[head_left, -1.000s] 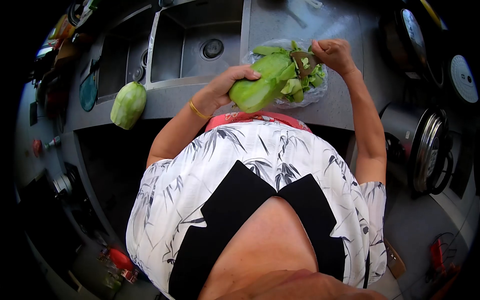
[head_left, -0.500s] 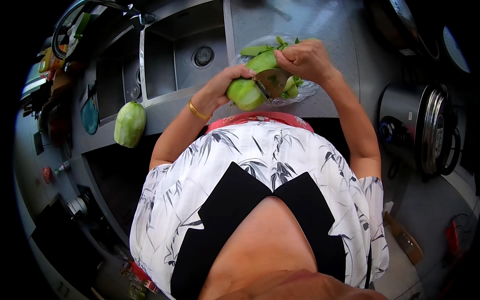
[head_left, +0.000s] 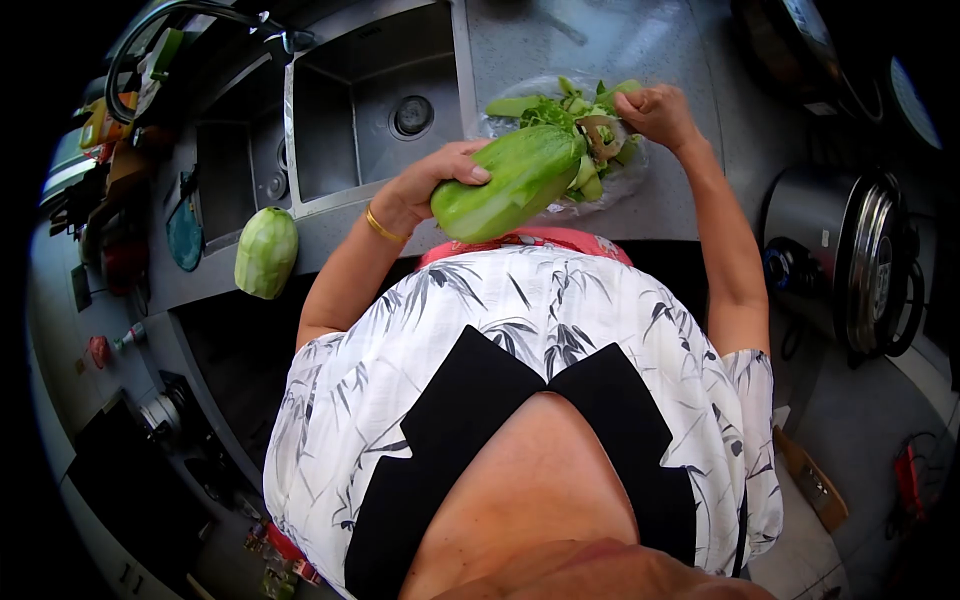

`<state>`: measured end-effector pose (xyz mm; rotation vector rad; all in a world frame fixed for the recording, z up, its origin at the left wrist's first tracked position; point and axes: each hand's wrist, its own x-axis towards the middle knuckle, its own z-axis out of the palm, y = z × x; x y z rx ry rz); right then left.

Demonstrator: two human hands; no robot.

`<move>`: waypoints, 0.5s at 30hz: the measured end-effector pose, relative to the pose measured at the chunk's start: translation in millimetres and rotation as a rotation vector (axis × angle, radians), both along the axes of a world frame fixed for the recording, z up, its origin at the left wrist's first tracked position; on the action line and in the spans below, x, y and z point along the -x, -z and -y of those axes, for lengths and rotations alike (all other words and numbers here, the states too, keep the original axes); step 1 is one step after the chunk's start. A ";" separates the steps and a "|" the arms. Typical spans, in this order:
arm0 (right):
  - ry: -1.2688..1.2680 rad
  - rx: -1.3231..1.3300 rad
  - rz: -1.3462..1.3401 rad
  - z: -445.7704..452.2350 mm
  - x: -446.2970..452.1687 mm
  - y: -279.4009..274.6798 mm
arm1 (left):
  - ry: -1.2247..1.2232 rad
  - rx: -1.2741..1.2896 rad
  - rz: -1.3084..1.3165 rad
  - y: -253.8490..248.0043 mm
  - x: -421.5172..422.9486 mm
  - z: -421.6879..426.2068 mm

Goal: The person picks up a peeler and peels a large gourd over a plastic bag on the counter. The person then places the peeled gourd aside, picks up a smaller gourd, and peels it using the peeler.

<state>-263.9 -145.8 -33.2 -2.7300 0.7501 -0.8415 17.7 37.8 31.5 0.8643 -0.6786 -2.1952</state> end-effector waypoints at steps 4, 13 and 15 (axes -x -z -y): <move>0.237 0.002 0.058 -14.3 1.1 2.2 | -0.189 -0.161 -0.130 7.0 -4.4 -0.5; 0.033 0.056 0.206 -76.8 -27.1 -83.0 | -0.452 -0.334 -0.047 -15.3 36.5 8.9; -0.049 0.100 0.214 -89.1 -39.2 -93.4 | -0.482 -0.340 -0.046 -16.2 43.3 11.1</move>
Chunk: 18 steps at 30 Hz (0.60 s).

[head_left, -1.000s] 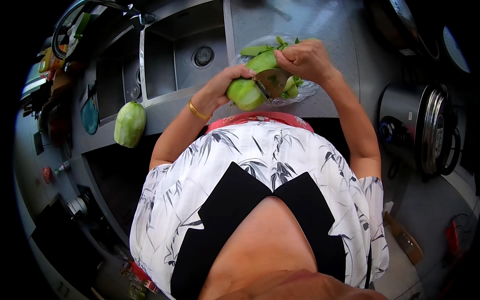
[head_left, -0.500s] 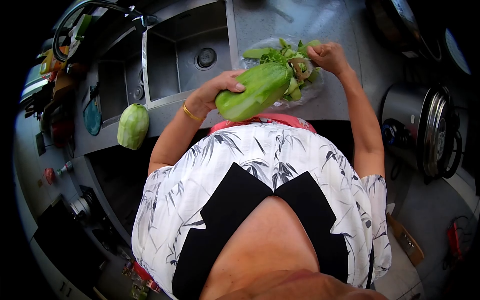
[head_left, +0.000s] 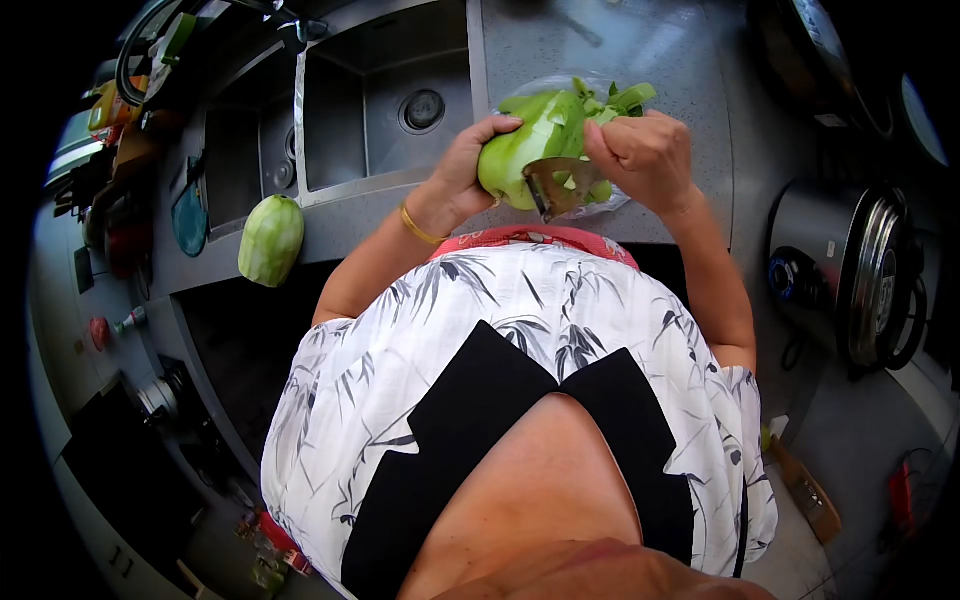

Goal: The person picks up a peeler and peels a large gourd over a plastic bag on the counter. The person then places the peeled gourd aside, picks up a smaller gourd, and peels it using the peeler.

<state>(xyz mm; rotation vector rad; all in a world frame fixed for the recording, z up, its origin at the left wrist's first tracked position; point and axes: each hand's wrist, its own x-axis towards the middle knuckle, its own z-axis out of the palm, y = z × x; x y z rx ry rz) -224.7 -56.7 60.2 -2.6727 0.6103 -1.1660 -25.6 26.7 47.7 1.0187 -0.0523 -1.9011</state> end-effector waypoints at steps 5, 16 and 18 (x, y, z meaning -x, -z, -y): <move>0.055 0.113 -0.090 -12.6 -12.2 -11.9 | -0.102 -0.050 0.056 -7.5 10.2 1.3; 0.003 0.135 -0.066 2.6 -4.8 -5.2 | -0.105 -0.070 0.125 -5.7 13.0 -4.9; -0.019 0.103 -0.026 10.3 -2.7 -3.7 | -0.067 -0.055 0.098 -6.0 11.7 -5.2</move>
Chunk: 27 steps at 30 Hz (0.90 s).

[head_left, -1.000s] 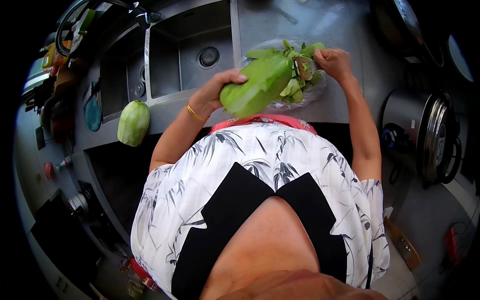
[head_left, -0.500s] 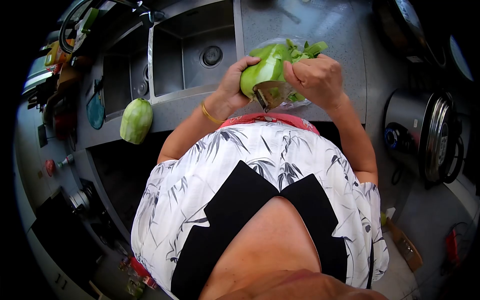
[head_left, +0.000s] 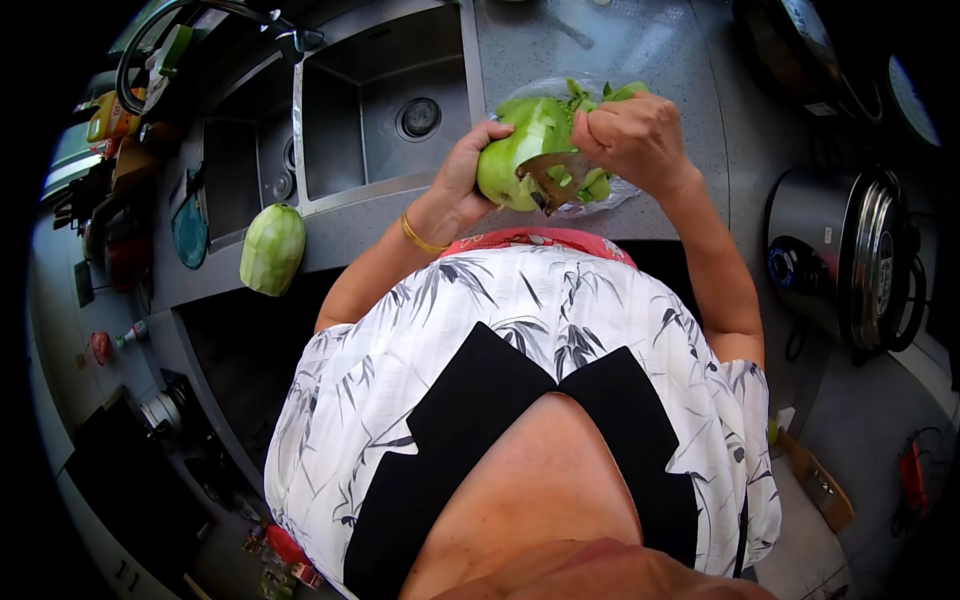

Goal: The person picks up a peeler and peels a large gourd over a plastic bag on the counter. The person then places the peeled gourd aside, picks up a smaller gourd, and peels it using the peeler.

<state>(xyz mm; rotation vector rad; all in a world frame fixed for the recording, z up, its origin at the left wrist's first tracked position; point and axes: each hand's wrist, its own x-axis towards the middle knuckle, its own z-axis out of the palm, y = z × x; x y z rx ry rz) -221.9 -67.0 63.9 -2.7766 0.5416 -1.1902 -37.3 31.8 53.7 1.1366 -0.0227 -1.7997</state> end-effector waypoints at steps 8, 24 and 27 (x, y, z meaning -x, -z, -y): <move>-0.035 -0.098 0.014 38.1 13.0 26.4 | 0.257 0.161 -0.263 18.7 -21.0 -3.9; 0.193 -1.126 -0.055 51.3 56.2 79.8 | 0.242 0.209 -0.352 33.5 -46.5 -7.3; -0.008 -1.239 -0.008 26.3 41.5 48.6 | 0.200 0.203 -0.316 33.2 -42.6 -8.7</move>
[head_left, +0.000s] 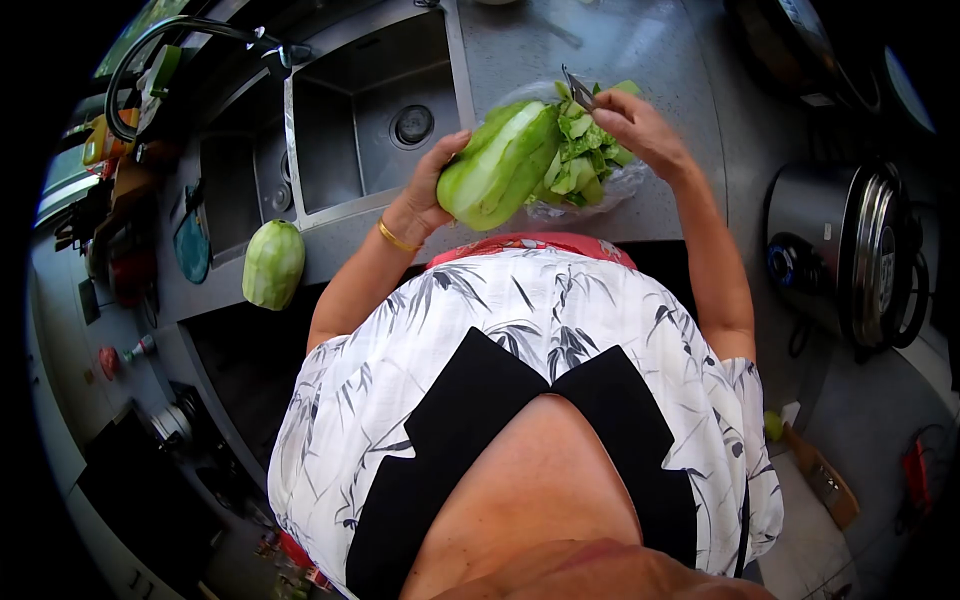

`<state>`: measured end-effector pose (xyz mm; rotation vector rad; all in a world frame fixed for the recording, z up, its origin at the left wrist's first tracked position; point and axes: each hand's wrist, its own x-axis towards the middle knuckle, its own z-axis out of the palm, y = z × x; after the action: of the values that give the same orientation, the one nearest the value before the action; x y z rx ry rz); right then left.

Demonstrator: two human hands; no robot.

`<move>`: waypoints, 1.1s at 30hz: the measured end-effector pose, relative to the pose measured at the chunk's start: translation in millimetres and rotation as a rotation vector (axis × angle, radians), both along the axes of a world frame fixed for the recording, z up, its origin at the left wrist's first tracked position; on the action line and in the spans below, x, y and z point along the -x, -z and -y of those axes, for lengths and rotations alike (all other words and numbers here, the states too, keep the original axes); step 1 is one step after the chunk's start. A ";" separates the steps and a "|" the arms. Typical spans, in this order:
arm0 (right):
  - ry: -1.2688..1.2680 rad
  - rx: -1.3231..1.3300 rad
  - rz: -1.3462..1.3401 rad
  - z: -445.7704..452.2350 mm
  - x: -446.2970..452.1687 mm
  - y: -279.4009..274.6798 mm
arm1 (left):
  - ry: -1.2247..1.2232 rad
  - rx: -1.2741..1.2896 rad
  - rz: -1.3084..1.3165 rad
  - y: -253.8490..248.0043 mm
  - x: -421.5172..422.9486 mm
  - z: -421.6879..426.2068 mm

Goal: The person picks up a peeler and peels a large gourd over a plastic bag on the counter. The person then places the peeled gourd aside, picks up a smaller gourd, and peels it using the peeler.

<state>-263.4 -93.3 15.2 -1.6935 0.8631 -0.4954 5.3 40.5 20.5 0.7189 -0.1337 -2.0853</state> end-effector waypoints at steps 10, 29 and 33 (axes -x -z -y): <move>0.053 0.001 0.098 -10.5 -21.3 16.2 | -0.002 0.028 0.041 2.6 4.0 -1.7; 0.086 1.093 -0.286 -51.3 -25.2 -54.4 | -0.147 0.015 0.066 -21.8 16.9 -13.3; -0.041 1.203 -0.180 -66.4 -47.0 -66.5 | -0.216 0.006 0.140 -23.6 29.9 -9.6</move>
<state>-216.4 -26.9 81.7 -2.8685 0.6646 -0.9508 -24.6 50.1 44.1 0.8377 -0.1332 -1.8289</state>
